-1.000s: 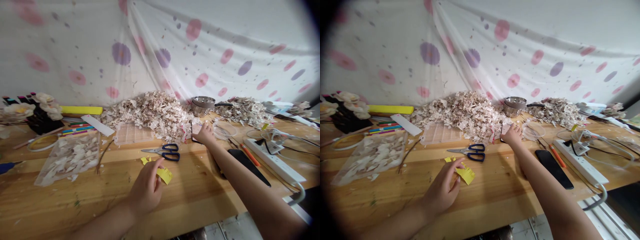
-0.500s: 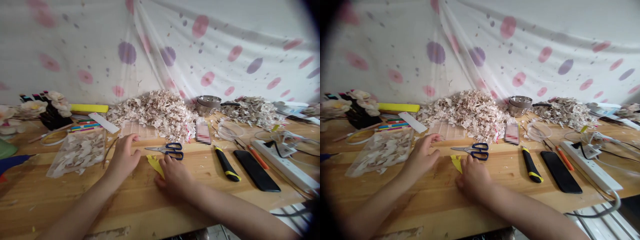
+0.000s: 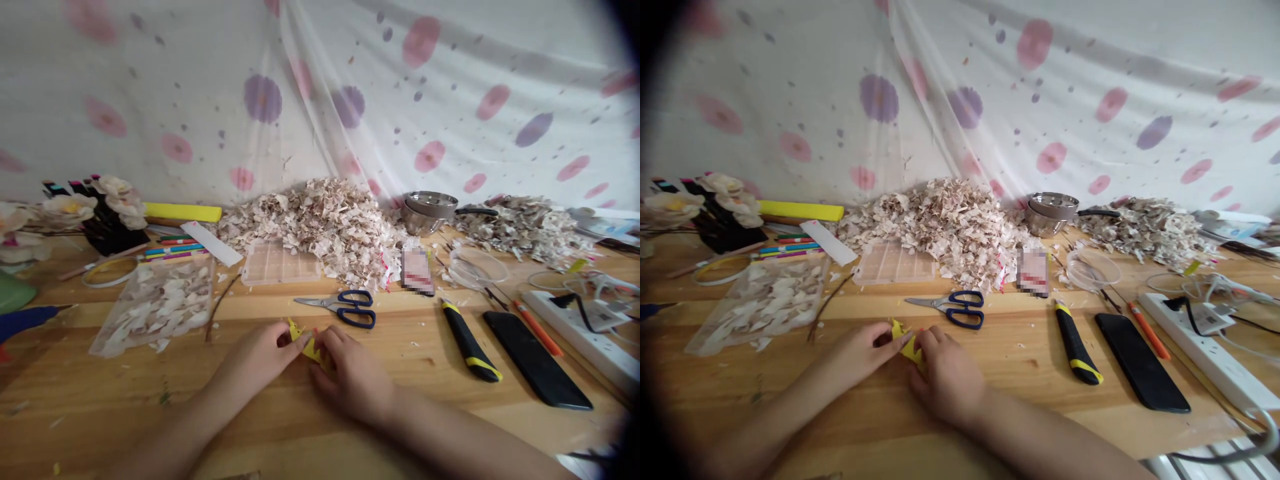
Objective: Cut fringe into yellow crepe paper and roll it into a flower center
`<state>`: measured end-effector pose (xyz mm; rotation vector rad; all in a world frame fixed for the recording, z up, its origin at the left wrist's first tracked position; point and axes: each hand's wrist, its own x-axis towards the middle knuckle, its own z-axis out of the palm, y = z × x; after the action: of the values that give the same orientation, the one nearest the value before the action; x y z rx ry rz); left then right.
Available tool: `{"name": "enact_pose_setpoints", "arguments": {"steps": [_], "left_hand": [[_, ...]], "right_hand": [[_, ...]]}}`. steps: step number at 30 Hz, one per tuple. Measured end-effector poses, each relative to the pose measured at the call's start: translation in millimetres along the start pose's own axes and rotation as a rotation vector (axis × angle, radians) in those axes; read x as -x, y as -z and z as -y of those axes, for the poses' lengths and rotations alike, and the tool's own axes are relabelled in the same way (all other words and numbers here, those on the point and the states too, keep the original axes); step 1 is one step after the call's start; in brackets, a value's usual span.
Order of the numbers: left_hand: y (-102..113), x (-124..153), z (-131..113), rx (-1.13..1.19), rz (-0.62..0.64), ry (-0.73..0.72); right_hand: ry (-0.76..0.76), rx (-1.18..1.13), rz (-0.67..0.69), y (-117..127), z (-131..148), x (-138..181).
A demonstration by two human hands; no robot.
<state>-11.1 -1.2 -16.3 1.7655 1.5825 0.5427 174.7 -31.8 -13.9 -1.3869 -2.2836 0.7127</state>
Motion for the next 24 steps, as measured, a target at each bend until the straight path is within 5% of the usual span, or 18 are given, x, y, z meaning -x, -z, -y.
{"name": "enact_pose_setpoints", "arguments": {"steps": [5, 11, 16, 24], "left_hand": [[-9.4, -5.6, 4.5, 0.355, 0.039, -0.034], [-10.4, 0.1, -7.7, 0.8, 0.275, -0.044], [-10.6, 5.6, -12.1, 0.788, 0.307, -0.056], [-12.2, 3.8, -11.0, 0.718, 0.273, -0.027]], "right_hand": [[0.07, -0.224, -0.044, 4.3, -5.2, 2.8], [-0.135, -0.685, -0.2, 8.9, -15.4, -7.2], [-0.111, -0.904, -0.067, 6.5, -12.4, -8.8], [-0.017, -0.761, -0.182, 9.4, -14.9, -10.4]]}}
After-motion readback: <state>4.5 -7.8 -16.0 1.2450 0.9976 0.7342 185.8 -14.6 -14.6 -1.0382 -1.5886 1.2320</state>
